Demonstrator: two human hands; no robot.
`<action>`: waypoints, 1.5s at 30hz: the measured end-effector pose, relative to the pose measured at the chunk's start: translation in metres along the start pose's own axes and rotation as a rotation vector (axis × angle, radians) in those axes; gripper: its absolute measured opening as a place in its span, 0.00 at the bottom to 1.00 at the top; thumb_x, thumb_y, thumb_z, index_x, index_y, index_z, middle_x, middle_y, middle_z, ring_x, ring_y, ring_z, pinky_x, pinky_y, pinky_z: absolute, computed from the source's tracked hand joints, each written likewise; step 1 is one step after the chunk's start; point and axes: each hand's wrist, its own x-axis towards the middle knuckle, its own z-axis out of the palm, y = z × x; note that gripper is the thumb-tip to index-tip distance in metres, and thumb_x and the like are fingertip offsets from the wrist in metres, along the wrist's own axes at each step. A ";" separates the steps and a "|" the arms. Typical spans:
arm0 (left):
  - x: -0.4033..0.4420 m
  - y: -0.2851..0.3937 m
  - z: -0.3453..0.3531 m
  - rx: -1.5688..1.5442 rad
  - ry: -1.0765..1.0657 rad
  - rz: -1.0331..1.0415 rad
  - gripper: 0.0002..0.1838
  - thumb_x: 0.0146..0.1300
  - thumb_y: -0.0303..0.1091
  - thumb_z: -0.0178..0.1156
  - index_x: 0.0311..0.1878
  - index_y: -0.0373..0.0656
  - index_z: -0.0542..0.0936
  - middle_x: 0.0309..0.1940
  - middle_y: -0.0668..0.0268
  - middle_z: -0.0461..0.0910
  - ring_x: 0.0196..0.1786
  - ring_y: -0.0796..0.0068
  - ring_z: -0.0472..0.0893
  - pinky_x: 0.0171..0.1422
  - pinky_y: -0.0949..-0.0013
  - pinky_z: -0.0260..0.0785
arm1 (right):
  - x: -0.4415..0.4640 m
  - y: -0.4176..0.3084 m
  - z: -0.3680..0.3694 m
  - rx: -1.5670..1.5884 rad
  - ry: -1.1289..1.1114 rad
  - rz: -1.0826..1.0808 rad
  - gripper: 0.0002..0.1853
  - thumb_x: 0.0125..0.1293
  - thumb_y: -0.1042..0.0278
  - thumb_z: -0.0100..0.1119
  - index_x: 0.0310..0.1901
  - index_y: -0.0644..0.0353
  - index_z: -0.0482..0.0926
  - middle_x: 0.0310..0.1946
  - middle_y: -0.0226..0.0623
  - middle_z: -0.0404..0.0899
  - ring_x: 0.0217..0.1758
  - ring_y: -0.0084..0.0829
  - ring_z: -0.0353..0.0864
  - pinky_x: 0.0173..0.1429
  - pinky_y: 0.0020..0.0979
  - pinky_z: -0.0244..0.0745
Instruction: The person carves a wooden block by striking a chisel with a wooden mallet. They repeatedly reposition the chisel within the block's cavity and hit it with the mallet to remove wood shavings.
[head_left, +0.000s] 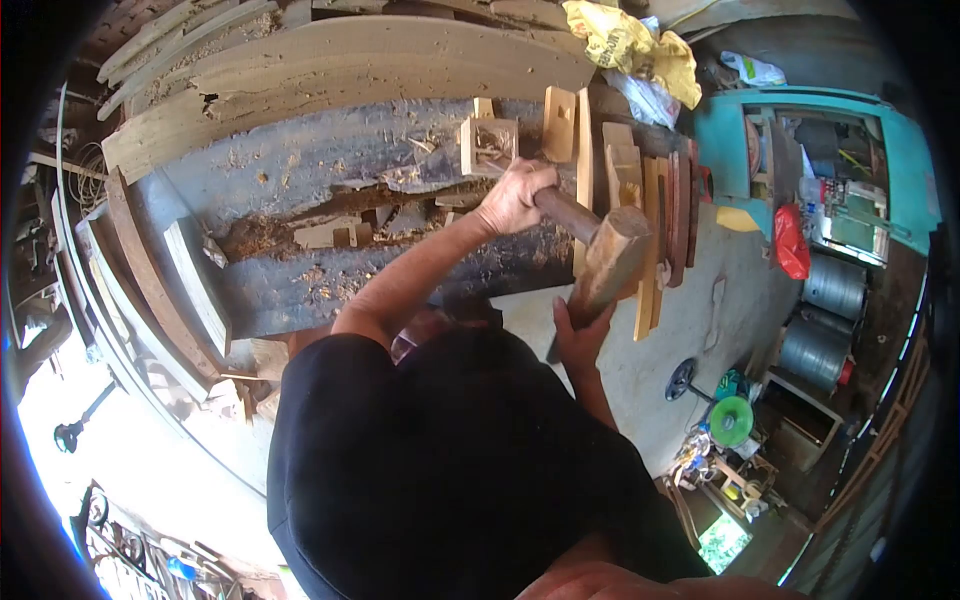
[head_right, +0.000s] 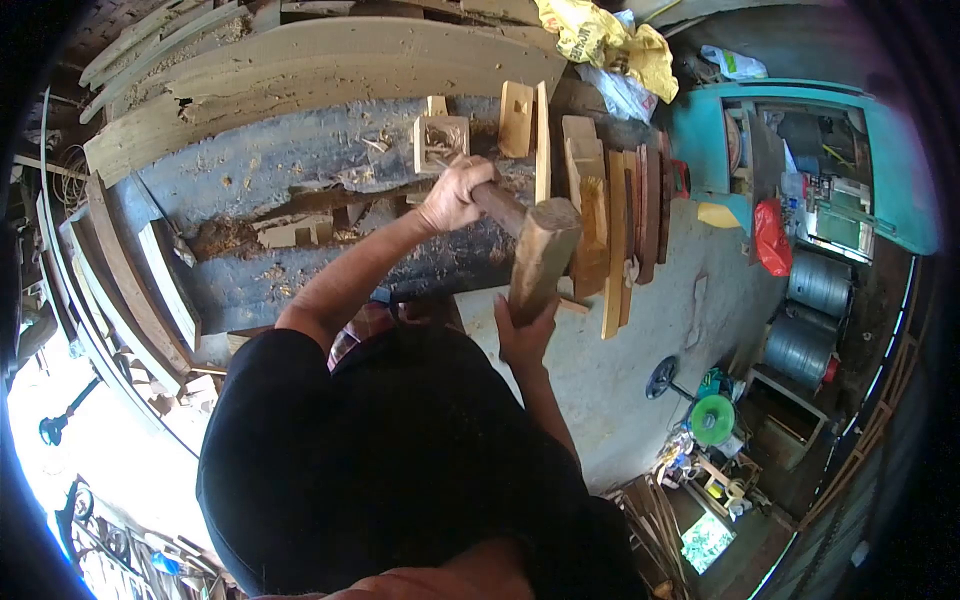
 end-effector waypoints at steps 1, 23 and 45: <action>0.005 -0.009 0.001 0.013 0.014 0.006 0.16 0.40 0.28 0.67 0.35 0.47 0.74 0.32 0.62 0.80 0.43 0.55 0.80 0.50 0.57 0.66 | 0.001 0.000 -0.001 0.172 -0.021 0.115 0.31 0.59 0.70 0.69 0.60 0.65 0.64 0.43 0.46 0.76 0.40 0.28 0.79 0.45 0.25 0.73; 0.082 -0.018 -0.013 -0.454 0.086 -0.545 0.13 0.60 0.36 0.69 0.43 0.41 0.79 0.32 0.68 0.82 0.33 0.85 0.79 0.40 0.73 0.78 | -0.017 0.007 -0.001 0.174 -0.022 0.267 0.34 0.58 0.60 0.71 0.57 0.69 0.63 0.41 0.53 0.79 0.45 0.40 0.80 0.53 0.39 0.73; 0.004 0.003 0.030 0.002 0.044 0.035 0.14 0.45 0.29 0.68 0.35 0.45 0.74 0.29 0.61 0.78 0.40 0.55 0.79 0.47 0.59 0.64 | -0.035 -0.008 -0.022 0.342 0.081 0.362 0.40 0.59 0.69 0.68 0.65 0.67 0.51 0.37 0.42 0.72 0.29 0.28 0.77 0.31 0.28 0.77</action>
